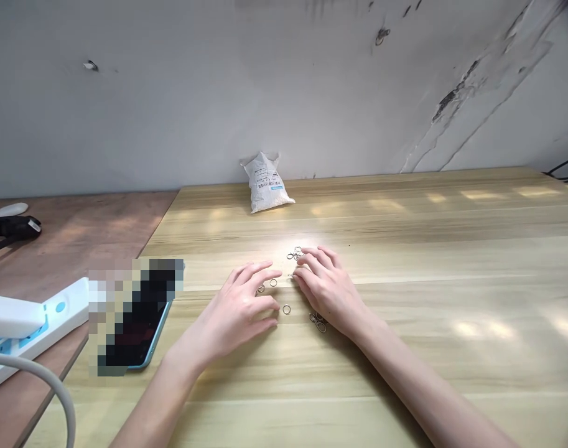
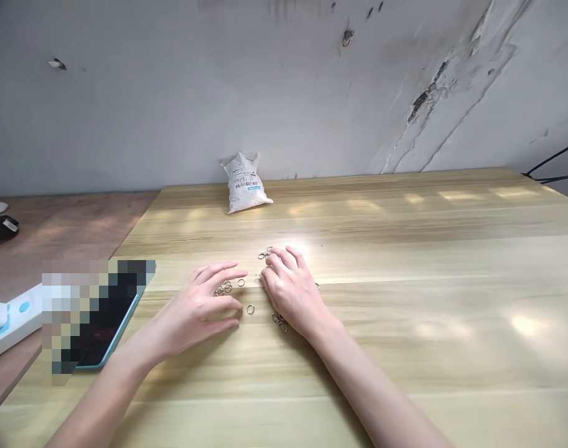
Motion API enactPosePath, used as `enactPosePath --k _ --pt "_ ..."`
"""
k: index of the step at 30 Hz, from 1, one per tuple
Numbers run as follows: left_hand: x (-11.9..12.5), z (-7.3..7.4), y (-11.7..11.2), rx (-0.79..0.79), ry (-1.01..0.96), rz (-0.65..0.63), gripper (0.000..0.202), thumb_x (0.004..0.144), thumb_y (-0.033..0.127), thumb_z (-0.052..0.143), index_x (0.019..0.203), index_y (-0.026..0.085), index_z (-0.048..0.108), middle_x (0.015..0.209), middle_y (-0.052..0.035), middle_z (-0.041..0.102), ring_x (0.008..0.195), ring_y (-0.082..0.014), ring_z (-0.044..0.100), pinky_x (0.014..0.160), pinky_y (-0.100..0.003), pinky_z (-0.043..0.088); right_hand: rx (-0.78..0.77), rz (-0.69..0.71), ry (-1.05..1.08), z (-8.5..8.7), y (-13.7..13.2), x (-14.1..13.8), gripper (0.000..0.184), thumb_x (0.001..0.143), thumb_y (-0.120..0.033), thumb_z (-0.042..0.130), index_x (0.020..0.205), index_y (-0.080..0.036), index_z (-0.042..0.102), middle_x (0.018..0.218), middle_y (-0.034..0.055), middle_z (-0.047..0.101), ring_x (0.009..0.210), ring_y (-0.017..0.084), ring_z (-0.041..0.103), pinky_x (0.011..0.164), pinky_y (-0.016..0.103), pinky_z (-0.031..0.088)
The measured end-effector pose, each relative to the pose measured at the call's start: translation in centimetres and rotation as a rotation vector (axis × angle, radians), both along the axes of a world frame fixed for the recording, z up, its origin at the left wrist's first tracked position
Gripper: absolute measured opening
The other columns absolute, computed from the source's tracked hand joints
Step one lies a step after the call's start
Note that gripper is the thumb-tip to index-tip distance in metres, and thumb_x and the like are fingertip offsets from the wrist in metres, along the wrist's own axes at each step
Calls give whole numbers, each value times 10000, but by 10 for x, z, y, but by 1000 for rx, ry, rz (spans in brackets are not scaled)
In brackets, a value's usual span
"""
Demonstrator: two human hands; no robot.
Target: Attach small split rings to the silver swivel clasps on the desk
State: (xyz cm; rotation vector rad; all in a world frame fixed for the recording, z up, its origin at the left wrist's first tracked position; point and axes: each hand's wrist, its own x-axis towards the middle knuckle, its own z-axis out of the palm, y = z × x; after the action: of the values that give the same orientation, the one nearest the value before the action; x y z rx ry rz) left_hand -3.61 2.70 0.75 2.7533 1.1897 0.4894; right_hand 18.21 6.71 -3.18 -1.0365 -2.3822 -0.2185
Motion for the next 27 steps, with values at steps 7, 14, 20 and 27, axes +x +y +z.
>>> enactPosePath --k 7,14,20,27 --pt "16 -12 0 147 -39 70 86 855 314 672 856 237 710 1235 -47 649 1231 -273 522 1078 -518 365 12 -18 -31 -1 -1 -2 219 958 -147 476 837 -174 656 931 68 668 1114 238 549 1042 416 345" --pt "24 -20 -1 229 -49 90 102 865 192 640 813 242 713 1169 -24 684 1190 -241 562 1078 -491 391 1 -52 -67 2 -1 -1 216 955 -140 469 830 -181 641 851 73 639 961 225 555 1010 404 354" --pt "32 -24 -3 357 15 85 186 887 91 545 827 199 683 1155 -40 689 1177 -227 585 1099 -469 390 17 -74 -27 -1 2 -3 221 948 -163 474 815 -178 650 781 63 625 869 221 541 992 392 357" --pt "30 -30 1 339 22 111 184 927 95 501 843 165 649 1142 -60 688 1171 -238 570 1080 -456 400 -25 -68 11 -1 2 -2 213 963 -213 480 833 -188 646 829 57 630 866 207 543 982 396 365"
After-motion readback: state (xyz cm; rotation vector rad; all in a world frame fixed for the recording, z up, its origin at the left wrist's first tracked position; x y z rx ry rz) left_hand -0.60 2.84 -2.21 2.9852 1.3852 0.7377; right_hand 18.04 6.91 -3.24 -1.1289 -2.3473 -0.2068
